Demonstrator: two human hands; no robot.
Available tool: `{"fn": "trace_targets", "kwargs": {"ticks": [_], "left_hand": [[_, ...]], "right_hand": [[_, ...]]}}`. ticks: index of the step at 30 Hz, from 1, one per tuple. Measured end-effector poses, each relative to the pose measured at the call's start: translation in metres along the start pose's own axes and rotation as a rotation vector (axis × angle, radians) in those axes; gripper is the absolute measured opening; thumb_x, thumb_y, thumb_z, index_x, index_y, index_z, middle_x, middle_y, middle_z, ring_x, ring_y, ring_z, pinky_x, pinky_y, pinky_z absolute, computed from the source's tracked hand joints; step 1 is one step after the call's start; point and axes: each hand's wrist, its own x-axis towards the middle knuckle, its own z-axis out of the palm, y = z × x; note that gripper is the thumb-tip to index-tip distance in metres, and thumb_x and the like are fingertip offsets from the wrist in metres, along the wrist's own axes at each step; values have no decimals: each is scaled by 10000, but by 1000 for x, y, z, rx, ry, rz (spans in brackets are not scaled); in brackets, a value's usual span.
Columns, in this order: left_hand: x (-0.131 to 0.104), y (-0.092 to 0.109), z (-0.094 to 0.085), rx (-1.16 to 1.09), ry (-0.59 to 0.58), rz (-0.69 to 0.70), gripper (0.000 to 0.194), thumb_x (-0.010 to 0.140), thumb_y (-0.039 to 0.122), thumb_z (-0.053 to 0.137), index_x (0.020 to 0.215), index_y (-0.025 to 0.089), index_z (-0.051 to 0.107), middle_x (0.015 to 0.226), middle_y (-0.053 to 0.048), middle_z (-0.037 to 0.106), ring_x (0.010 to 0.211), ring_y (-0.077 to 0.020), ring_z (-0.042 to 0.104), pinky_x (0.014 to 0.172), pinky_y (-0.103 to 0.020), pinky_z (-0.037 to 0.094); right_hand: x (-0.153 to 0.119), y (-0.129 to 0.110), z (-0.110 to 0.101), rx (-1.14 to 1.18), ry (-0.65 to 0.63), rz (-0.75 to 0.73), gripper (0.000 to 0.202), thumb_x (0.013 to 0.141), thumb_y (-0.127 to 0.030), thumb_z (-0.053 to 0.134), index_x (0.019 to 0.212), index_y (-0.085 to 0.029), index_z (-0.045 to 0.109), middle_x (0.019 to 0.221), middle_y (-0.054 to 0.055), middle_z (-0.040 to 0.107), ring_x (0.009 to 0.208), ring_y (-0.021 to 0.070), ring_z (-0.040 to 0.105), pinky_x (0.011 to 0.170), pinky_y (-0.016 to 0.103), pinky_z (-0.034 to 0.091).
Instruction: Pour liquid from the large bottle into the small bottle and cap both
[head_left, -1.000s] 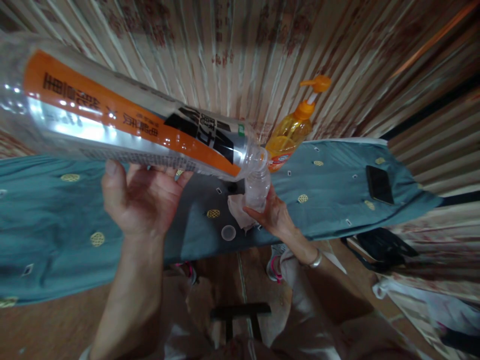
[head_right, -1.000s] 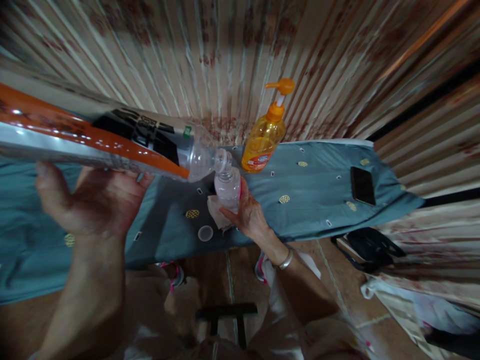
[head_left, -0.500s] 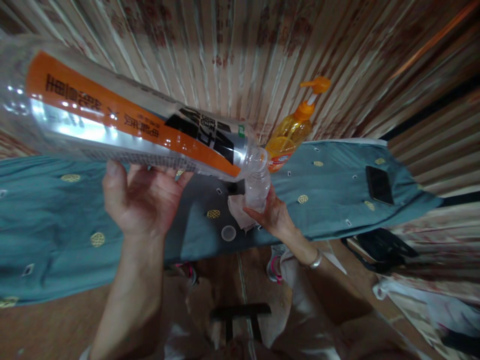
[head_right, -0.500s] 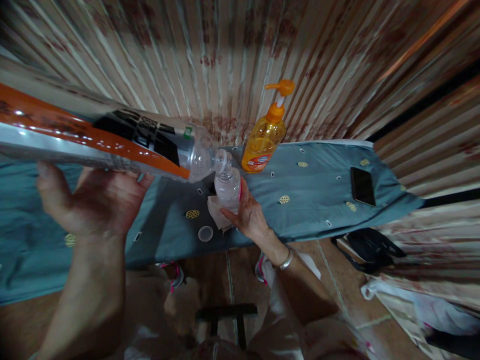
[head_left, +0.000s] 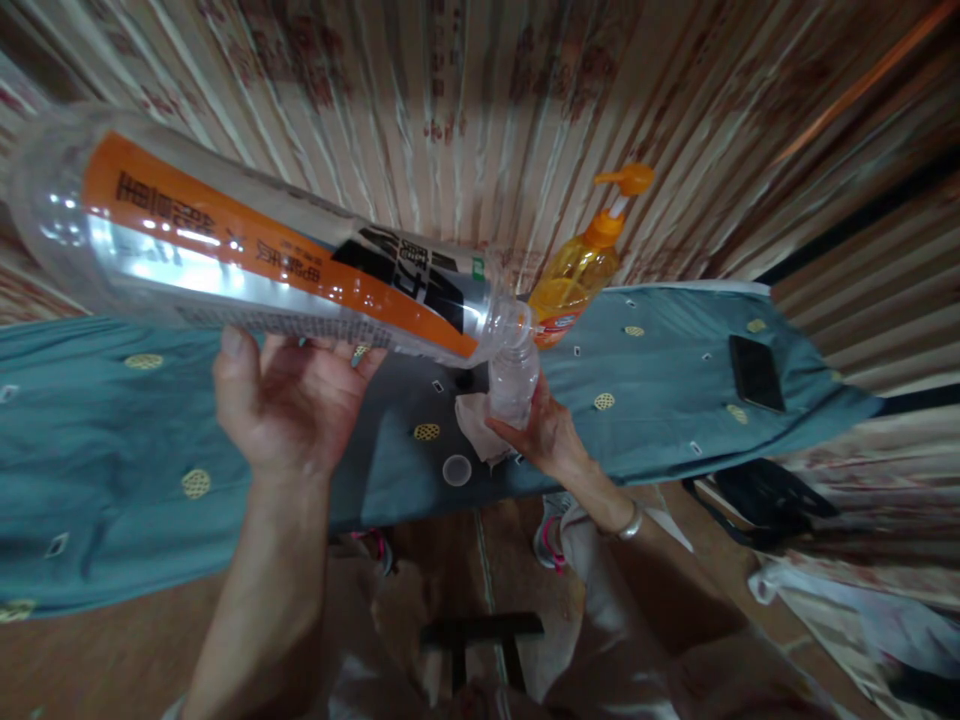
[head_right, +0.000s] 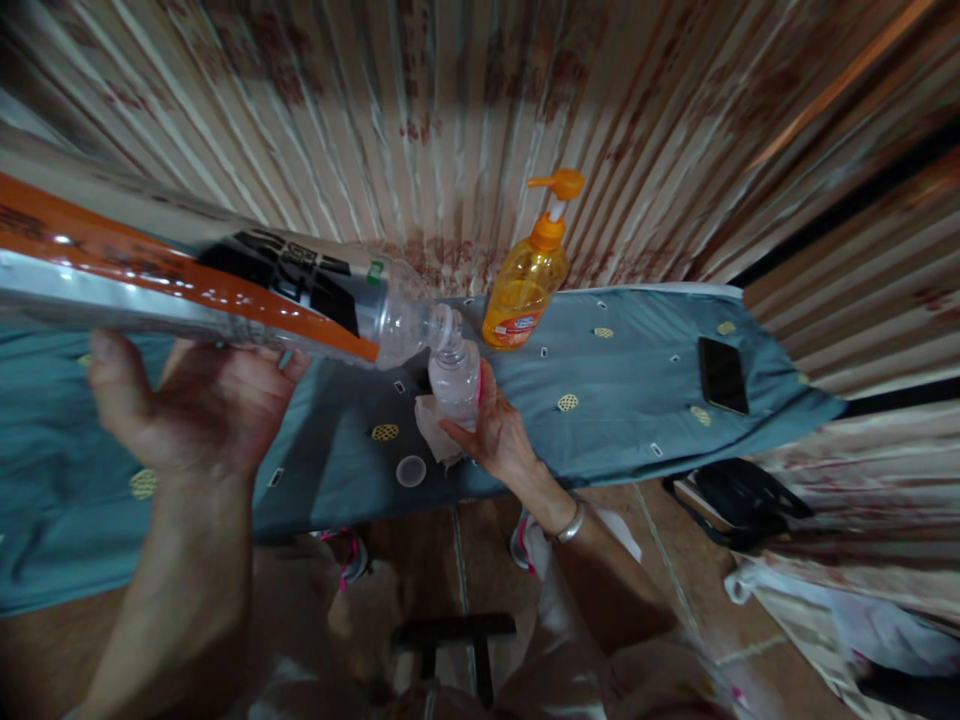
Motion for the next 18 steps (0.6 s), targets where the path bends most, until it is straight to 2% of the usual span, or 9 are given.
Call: {"fn": "trace_targets", "kwargs": {"ticks": [1,4,7,9,10,11,13,15,18], "left_hand": [[0,0,0,-12,29,37,464,636,652,954,821,303,711,925,-91,774,1144,-400,759,740,-460,691],[0,-1,0,-46,27,45,479,617,613,989,850,288,725,925,-72,768,1013,-338,779,735,-419,696],[0,-1,0,-80,32,55,477,614,591,1004,841,294,707,913,-56,764,982,-313,783,720,-384,692],[0,-1,1,-70,4,16,459,621,548,1006,864,300,706,925,-55,764,1071,-343,783,792,-418,698],[0,-1,1,-74,20,54,472,628,591,994,870,302,710,898,-54,758,1047,-345,785,770,-426,701],[0,-1,2,-67,-11,15,471,606,536,1017,888,303,721,913,-48,763,1062,-340,783,812,-439,704],[0,-1,3,-85,9,62,446,661,579,975,911,297,735,913,-35,762,1050,-322,788,822,-432,700],[-1,1,3,-71,-13,54,411,679,585,958,892,312,737,940,-44,775,1150,-351,771,867,-457,696],[-1,4,3,-16,-67,-15,383,634,573,979,801,361,708,1015,-64,804,1385,-419,659,958,-515,683]], "right_hand": [[0,0,0,-2,-2,-1,1084,874,-692,786,1652,-53,384,1420,314,748,1250,454,779,996,614,686],[0,1,1,-7,-3,6,1093,873,-714,783,1651,-53,395,1407,321,749,1245,466,778,977,612,694],[-1,1,0,5,-4,6,1107,876,-714,777,1652,-23,394,1401,344,740,1234,498,773,974,658,691],[-1,1,0,13,-4,6,1121,881,-730,759,1652,-5,390,1394,349,740,1228,509,771,974,683,685],[-1,1,0,14,-6,7,1131,880,-740,755,1654,-1,388,1388,348,743,1225,509,772,971,683,686],[-1,1,0,14,-5,10,1139,876,-747,756,1655,-2,387,1380,345,747,1221,507,774,967,676,689],[-1,1,1,10,-5,14,1137,873,-744,765,1657,-13,384,1371,338,753,1223,495,777,967,654,694],[-1,2,1,5,-4,12,1130,874,-733,772,1655,-18,378,1373,339,753,1234,489,775,978,648,691],[0,1,1,3,-13,8,1132,876,-715,775,1657,-4,368,1387,349,745,1250,491,769,1001,657,682]]}}
